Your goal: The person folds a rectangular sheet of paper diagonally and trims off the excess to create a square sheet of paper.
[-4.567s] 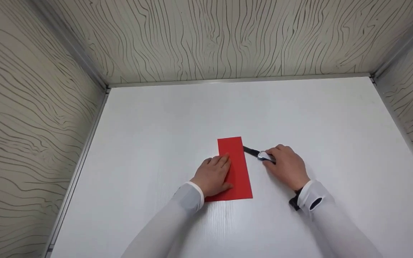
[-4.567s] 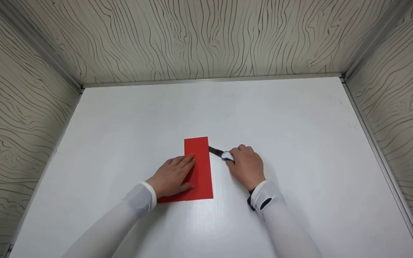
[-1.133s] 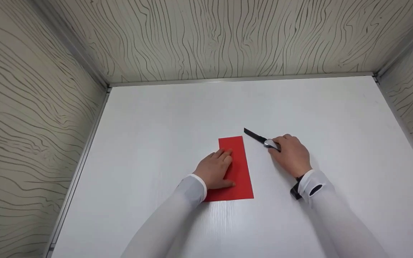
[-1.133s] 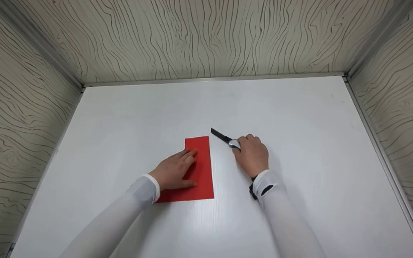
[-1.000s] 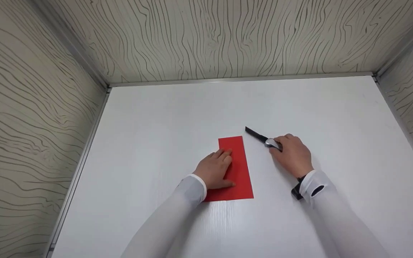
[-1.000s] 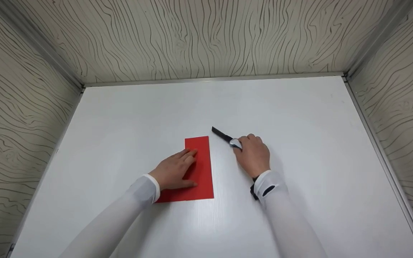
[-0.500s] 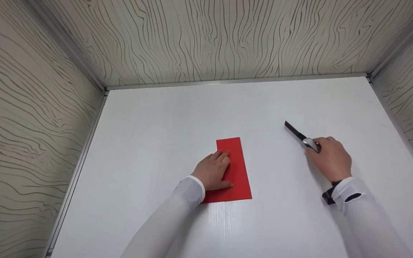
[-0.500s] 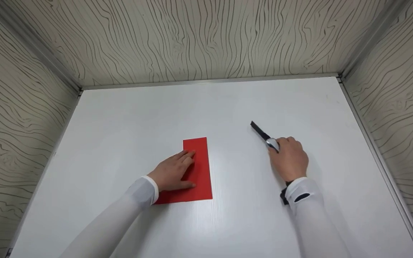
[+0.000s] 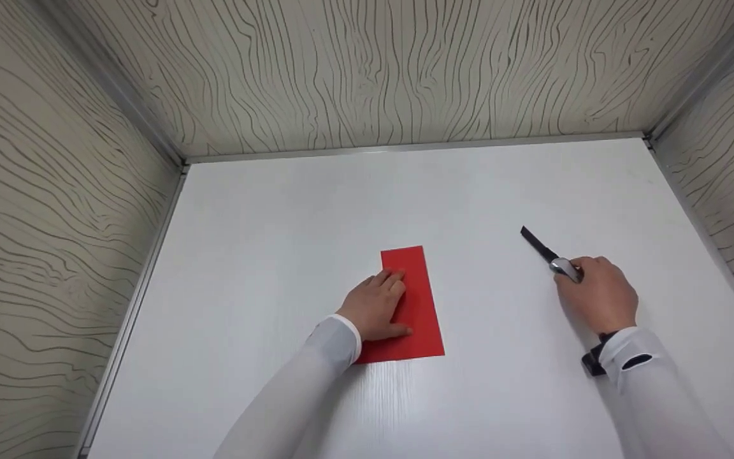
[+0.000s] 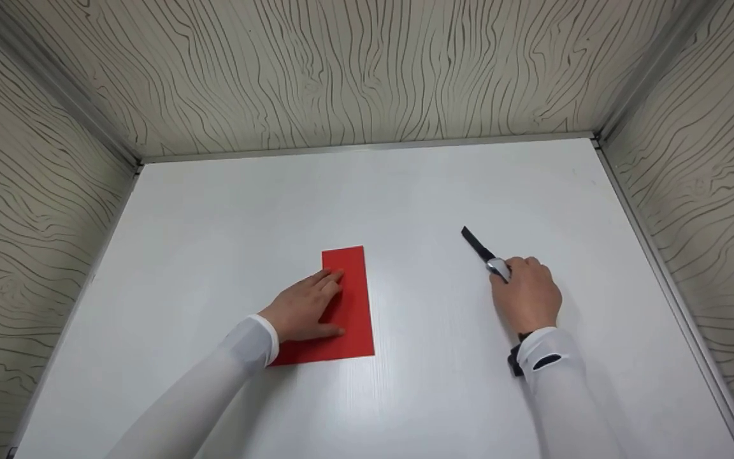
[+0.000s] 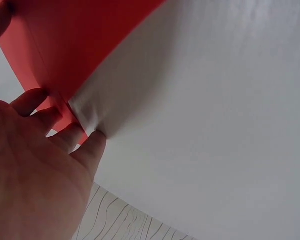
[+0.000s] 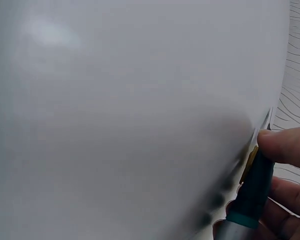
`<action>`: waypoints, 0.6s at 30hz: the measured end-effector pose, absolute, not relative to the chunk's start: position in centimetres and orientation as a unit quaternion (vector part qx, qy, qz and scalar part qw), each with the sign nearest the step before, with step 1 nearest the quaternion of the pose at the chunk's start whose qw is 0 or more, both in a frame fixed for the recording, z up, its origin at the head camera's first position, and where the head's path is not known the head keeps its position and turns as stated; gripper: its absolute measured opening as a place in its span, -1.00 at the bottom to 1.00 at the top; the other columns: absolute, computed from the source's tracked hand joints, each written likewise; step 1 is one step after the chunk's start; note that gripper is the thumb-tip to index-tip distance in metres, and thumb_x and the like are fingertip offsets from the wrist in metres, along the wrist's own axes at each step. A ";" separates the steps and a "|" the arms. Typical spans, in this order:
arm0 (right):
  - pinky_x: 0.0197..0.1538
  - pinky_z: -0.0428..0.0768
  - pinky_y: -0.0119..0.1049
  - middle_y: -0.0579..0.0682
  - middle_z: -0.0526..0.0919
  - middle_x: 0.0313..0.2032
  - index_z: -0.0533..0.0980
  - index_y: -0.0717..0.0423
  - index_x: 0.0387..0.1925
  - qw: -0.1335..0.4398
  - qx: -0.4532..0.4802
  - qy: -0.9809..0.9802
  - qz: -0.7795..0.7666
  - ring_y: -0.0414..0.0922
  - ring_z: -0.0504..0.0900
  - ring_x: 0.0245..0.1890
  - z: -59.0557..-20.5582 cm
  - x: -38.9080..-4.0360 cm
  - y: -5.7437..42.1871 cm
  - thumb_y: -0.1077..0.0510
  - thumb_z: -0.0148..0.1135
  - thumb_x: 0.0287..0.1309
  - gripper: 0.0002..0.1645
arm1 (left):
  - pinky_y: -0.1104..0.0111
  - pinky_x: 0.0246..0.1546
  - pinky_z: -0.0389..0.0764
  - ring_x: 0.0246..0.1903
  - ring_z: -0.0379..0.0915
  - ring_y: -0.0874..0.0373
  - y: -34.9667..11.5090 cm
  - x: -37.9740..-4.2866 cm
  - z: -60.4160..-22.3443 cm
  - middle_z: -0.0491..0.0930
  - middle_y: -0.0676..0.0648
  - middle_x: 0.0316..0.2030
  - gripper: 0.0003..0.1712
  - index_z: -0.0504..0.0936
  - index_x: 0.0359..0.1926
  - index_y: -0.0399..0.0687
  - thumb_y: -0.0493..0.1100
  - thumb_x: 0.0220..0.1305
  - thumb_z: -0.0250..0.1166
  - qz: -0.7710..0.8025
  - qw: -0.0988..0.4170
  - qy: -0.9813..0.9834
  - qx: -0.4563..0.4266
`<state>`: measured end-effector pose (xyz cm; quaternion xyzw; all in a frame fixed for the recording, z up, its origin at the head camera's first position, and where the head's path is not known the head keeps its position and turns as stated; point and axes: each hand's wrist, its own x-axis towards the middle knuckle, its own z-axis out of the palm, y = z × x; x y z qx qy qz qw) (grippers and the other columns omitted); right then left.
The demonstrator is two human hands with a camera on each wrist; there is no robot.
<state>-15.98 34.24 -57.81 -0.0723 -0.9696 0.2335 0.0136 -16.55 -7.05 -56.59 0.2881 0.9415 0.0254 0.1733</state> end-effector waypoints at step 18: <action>-0.37 0.46 -0.20 0.39 0.66 -0.15 0.60 0.48 0.08 -0.016 -0.090 -0.964 0.250 0.20 0.61 -0.25 -57.4 -16.2 34.1 0.04 0.31 0.37 -0.46 | 0.07 0.66 0.31 0.68 0.14 -0.11 -7.1 -16.6 -56.7 0.19 -0.09 0.70 -0.02 0.34 0.56 -0.04 0.34 0.35 0.45 0.030 0.178 0.941 0.285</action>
